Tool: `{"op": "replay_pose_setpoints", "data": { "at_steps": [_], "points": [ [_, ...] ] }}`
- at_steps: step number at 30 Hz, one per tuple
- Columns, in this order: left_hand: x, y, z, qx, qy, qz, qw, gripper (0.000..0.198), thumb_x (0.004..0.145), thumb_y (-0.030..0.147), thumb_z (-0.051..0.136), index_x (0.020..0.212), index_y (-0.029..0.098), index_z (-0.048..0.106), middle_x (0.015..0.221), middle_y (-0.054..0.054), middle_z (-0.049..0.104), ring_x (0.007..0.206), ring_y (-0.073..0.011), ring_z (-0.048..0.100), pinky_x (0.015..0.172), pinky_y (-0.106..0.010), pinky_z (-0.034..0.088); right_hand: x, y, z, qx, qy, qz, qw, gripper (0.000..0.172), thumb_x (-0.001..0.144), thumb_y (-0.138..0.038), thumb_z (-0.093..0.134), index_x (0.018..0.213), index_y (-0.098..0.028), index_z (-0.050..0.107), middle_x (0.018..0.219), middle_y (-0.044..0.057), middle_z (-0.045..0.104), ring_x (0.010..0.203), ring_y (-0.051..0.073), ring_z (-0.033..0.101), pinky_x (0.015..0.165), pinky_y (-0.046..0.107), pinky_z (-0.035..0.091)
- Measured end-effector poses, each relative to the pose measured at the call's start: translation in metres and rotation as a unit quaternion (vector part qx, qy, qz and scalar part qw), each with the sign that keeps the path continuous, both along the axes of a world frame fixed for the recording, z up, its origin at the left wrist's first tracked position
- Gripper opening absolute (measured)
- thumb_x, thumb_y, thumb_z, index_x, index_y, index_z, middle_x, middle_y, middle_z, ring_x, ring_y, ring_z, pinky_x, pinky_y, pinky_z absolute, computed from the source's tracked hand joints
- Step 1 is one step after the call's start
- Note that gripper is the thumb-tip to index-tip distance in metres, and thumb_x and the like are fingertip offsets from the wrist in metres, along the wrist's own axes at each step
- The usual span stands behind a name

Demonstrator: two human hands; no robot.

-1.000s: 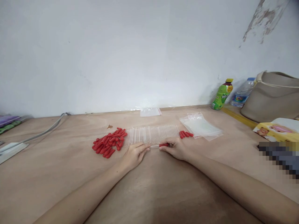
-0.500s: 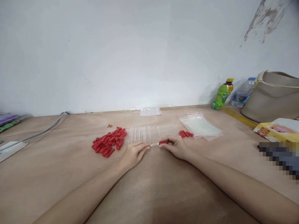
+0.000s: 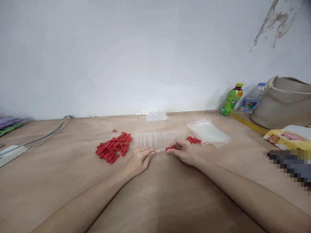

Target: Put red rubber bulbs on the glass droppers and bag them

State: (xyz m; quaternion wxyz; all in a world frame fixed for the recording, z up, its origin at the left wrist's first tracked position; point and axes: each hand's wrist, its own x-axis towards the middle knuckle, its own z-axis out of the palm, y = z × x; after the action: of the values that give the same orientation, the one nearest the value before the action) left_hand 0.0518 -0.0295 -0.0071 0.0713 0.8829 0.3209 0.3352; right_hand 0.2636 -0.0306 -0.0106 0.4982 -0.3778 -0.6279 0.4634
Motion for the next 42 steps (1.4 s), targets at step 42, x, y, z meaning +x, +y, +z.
{"op": "replay_pose_setpoints", "data": {
  "at_steps": [42],
  "points": [
    [0.021, 0.013, 0.013, 0.042, 0.092, 0.195, 0.976, 0.013, 0.077, 0.026, 0.050, 0.082, 0.018, 0.058, 0.089, -0.006, 0.052, 0.087, -0.0211, 0.046, 0.073, -0.032, 0.040, 0.103, 0.067, 0.033, -0.067, -0.589, -0.212, 0.777, 0.011, 0.061, -0.028, 0.061, 0.060, -0.017, 0.064, 0.067, 0.007, 0.064, 0.068, 0.020, 0.058, 0.056, 0.025, 0.038]
  ]
}}
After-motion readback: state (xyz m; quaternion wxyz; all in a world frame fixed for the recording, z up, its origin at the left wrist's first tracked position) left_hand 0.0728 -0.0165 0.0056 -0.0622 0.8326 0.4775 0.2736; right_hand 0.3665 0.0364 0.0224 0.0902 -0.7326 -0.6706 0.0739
